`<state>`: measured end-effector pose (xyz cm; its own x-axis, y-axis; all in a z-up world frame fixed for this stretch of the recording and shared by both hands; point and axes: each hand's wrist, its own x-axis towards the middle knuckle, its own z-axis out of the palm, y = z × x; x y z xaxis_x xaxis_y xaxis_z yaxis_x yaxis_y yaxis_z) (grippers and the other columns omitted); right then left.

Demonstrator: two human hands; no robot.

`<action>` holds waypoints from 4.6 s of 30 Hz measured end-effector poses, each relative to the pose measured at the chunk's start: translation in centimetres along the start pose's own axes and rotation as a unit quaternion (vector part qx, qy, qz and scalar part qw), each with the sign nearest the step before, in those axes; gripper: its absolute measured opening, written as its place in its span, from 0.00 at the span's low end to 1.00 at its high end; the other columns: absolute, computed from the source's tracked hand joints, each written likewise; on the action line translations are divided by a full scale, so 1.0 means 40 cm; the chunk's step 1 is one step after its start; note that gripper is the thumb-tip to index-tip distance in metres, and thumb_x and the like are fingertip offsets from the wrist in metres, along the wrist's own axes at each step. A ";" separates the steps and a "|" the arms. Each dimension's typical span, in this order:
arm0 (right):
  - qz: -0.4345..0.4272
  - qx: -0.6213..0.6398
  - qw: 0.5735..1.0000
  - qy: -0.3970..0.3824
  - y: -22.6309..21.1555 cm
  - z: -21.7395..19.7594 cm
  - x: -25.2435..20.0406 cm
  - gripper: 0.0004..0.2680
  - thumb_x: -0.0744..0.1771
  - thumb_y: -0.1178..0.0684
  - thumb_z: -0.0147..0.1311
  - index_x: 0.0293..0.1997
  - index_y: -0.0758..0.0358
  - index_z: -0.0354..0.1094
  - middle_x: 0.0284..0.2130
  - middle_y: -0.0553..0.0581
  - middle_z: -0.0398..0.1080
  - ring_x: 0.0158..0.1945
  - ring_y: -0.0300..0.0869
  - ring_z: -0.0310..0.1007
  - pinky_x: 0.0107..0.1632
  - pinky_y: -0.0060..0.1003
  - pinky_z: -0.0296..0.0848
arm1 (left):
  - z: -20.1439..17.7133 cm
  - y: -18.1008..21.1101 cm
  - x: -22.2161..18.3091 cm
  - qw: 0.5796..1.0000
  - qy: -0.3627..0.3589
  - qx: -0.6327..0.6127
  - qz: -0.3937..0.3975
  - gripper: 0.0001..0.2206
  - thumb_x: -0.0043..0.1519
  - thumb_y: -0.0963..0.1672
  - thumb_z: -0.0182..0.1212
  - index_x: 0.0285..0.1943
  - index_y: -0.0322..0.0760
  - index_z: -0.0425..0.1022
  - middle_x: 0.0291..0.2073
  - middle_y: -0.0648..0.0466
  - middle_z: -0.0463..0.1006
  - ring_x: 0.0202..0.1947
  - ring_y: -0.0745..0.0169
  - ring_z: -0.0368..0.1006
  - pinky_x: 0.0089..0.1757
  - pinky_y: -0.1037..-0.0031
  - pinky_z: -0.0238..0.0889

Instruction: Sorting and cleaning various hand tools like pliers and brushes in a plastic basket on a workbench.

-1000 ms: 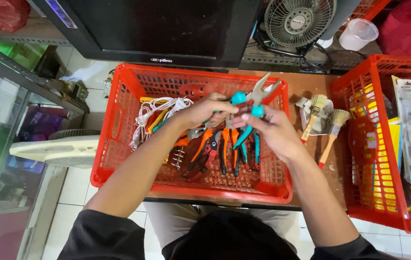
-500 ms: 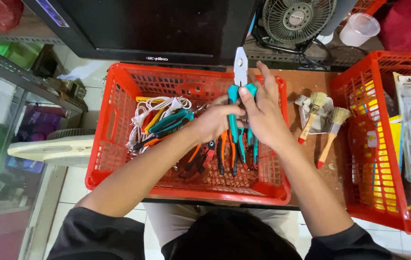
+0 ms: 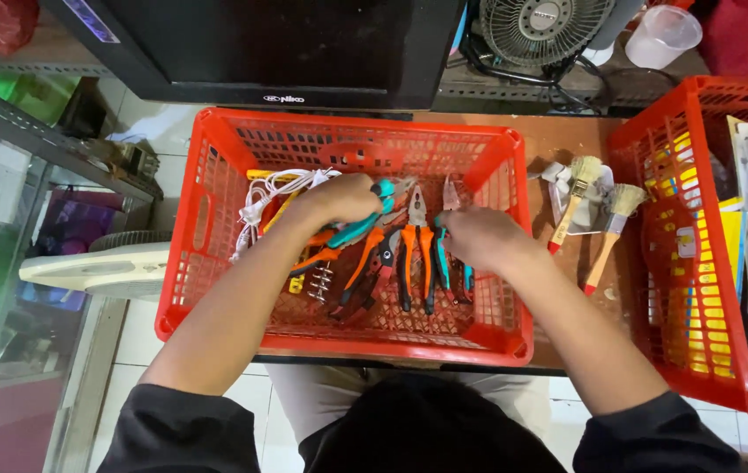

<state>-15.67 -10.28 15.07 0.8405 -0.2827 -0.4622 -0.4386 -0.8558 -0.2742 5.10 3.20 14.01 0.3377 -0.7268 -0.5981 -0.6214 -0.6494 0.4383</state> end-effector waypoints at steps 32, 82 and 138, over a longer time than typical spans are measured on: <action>-0.136 0.058 0.989 -0.011 -0.157 -0.055 -0.096 0.15 0.68 0.48 0.54 0.43 0.78 0.73 0.56 0.79 0.65 0.45 0.68 0.78 0.44 0.57 0.80 | -0.150 -0.022 -0.096 0.986 -0.065 -0.152 -0.005 0.23 0.59 0.50 0.62 0.54 0.26 0.77 0.36 0.38 0.83 0.34 0.47 0.83 0.40 0.63 0.78; -0.223 0.614 0.522 0.548 0.053 -0.101 -0.216 0.08 0.73 0.55 0.43 0.52 0.71 0.64 0.30 0.59 0.63 0.24 0.44 0.72 0.27 0.34 0.75 | 0.042 0.168 -0.114 0.775 0.181 -0.538 0.278 0.16 0.51 0.45 0.79 0.25 0.41 0.70 0.16 0.61 0.66 0.18 0.75 0.65 0.24 0.85 0.55; -0.154 0.645 0.548 0.510 0.016 0.067 -0.139 0.08 0.69 0.55 0.52 0.52 0.65 0.69 0.33 0.58 0.72 0.34 0.39 0.76 0.33 0.29 0.76 | 0.013 0.139 -0.151 0.856 0.247 -0.361 0.275 0.11 0.59 0.48 0.71 0.28 0.40 0.81 0.13 0.55 0.72 0.18 0.67 0.70 0.29 0.75 0.64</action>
<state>-21.47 -8.11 15.18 0.3900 -0.8688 0.3051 0.4682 -0.0981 -0.8781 -0.77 4.08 19.69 0.5029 -0.8571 0.1114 -0.2432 -0.0167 0.9698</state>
